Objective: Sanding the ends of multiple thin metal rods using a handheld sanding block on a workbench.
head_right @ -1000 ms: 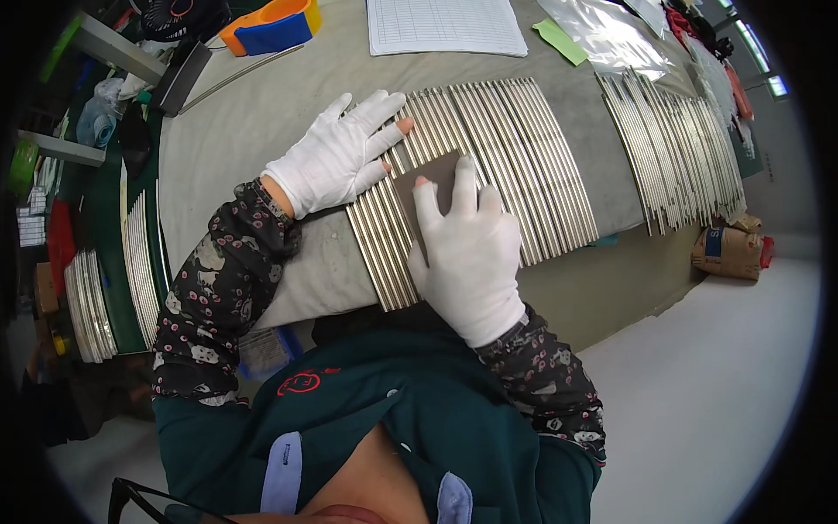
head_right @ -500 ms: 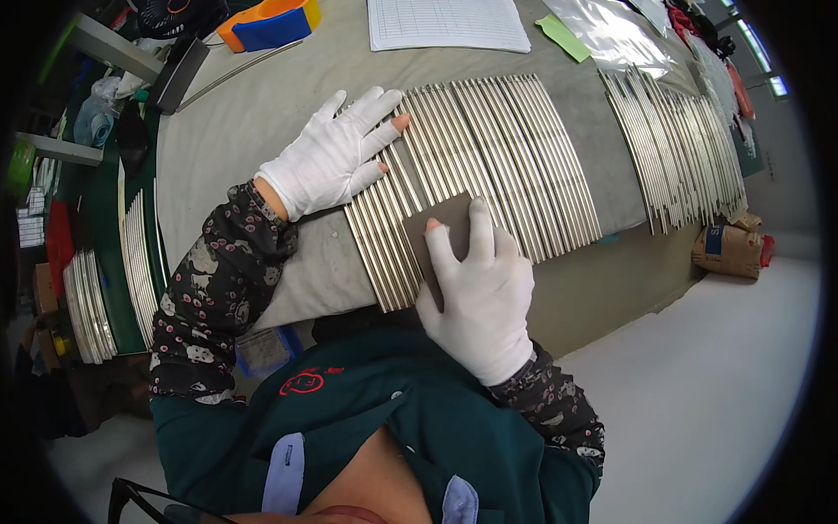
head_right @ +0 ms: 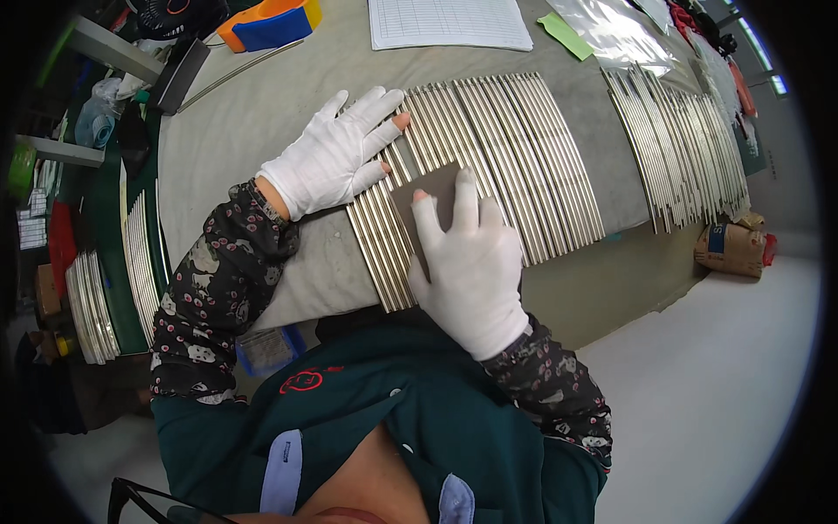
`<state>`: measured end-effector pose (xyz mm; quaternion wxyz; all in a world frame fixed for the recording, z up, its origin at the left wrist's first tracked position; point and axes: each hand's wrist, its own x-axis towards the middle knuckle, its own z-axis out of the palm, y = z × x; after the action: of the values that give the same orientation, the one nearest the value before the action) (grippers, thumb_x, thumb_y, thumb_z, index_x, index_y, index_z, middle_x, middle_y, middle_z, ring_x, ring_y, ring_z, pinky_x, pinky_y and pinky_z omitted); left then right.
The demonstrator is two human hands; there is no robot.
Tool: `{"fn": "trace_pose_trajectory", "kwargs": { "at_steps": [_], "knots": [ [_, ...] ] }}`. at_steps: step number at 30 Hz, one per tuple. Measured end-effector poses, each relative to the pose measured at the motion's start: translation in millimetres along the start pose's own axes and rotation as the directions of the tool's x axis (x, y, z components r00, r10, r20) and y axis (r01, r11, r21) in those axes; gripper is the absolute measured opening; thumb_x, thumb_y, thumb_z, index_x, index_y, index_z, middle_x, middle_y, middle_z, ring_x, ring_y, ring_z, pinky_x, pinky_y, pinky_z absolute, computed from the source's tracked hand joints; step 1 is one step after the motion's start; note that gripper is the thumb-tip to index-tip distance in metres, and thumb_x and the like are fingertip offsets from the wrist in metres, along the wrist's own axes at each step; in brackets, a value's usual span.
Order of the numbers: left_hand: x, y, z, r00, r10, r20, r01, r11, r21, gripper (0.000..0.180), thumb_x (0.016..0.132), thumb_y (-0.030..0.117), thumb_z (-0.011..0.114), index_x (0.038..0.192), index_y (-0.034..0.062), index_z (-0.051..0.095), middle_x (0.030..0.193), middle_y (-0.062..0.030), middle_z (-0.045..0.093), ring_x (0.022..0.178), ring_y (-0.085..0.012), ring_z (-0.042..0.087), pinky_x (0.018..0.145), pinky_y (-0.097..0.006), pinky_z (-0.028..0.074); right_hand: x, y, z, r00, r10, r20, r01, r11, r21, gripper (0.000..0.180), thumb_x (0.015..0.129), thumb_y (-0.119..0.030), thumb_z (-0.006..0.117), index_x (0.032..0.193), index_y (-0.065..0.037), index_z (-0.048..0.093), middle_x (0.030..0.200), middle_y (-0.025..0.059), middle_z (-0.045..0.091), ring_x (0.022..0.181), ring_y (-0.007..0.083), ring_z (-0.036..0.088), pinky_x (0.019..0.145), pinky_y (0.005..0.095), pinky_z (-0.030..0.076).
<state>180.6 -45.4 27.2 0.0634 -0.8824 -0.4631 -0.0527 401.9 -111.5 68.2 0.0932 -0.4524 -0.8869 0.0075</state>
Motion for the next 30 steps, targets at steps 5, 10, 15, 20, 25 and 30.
{"fn": "trace_pose_trajectory", "kwargs": {
  "at_steps": [5, 10, 15, 20, 25, 30],
  "knots": [
    [3, 2, -2, 0.998, -0.024, 0.058, 0.023, 0.999, 0.025, 0.058, 0.093, 0.039, 0.05, 0.14, 0.0057, 0.043, 0.148, -0.0143, 0.036, 0.138, -0.0286, 0.033, 0.112, -0.051, 0.028, -63, 23, -18, 1.0, 0.009, -0.017, -0.007, 0.995, 0.103, 0.067, 0.06, -0.02, 0.074, 0.124, -0.012, 0.057, 0.138, 0.0243, 0.04, 0.108, 0.0357, 0.049, 0.086, 0.0437, 0.042],
    [8, 5, -2, 1.0, -0.021, 0.007, 0.021, 1.0, -0.015, 0.064, 0.095, 0.047, 0.044, 0.146, 0.0091, 0.035, 0.153, -0.0149, 0.029, 0.142, -0.0333, 0.027, 0.114, -0.056, 0.021, -66, 24, -19, 0.993, 0.076, -0.089, -0.066, 0.992, 0.106, 0.068, 0.058, -0.018, 0.074, 0.124, -0.013, 0.057, 0.139, 0.0236, 0.039, 0.109, 0.0362, 0.048, 0.09, 0.0442, 0.041],
    [19, 18, -1, 0.976, -0.184, 0.113, 0.182, 0.983, 0.023, 0.069, 0.094, 0.053, 0.043, 0.146, 0.0084, 0.035, 0.153, -0.0143, 0.03, 0.142, -0.0329, 0.026, 0.114, -0.057, 0.02, -65, 22, -16, 0.995, 0.062, -0.076, -0.053, 0.992, 0.116, 0.069, 0.06, -0.021, 0.074, 0.126, -0.015, 0.056, 0.139, 0.0235, 0.039, 0.109, 0.0357, 0.048, 0.089, 0.0439, 0.041],
    [7, 15, -3, 0.978, -0.18, 0.104, 0.177, 0.983, 0.036, 0.07, 0.093, 0.05, 0.047, 0.146, 0.0074, 0.035, 0.152, -0.0141, 0.032, 0.141, -0.0319, 0.028, 0.113, -0.056, 0.023, -62, 19, -7, 0.998, 0.021, -0.052, -0.014, 0.993, 0.115, 0.07, 0.06, -0.022, 0.075, 0.127, -0.015, 0.055, 0.138, 0.0242, 0.04, 0.108, 0.0357, 0.048, 0.087, 0.0431, 0.041],
    [8, 17, -4, 0.976, -0.193, 0.103, 0.193, 0.981, 0.005, 0.069, 0.092, 0.046, 0.051, 0.146, 0.0067, 0.035, 0.151, -0.0137, 0.032, 0.14, -0.0317, 0.03, 0.112, -0.056, 0.024, -42, 7, -3, 1.0, -0.001, 0.006, 0.001, 0.998, 0.067, 0.067, 0.061, -0.025, 0.075, 0.125, -0.013, 0.056, 0.136, 0.0264, 0.041, 0.105, 0.0353, 0.051, 0.078, 0.0426, 0.045],
    [9, 15, -1, 0.984, -0.167, 0.068, 0.166, 0.986, 0.017, 0.065, 0.092, 0.042, 0.051, 0.145, 0.0058, 0.037, 0.15, -0.0141, 0.034, 0.138, -0.0318, 0.033, 0.112, -0.055, 0.026, 20, -5, 5, 0.999, -0.018, -0.039, 0.017, 1.0, -0.023, 0.061, 0.065, -0.024, 0.072, 0.123, -0.009, 0.057, 0.13, 0.0275, 0.046, 0.092, 0.0331, 0.056, 0.067, 0.0391, 0.049]
  ]
}}
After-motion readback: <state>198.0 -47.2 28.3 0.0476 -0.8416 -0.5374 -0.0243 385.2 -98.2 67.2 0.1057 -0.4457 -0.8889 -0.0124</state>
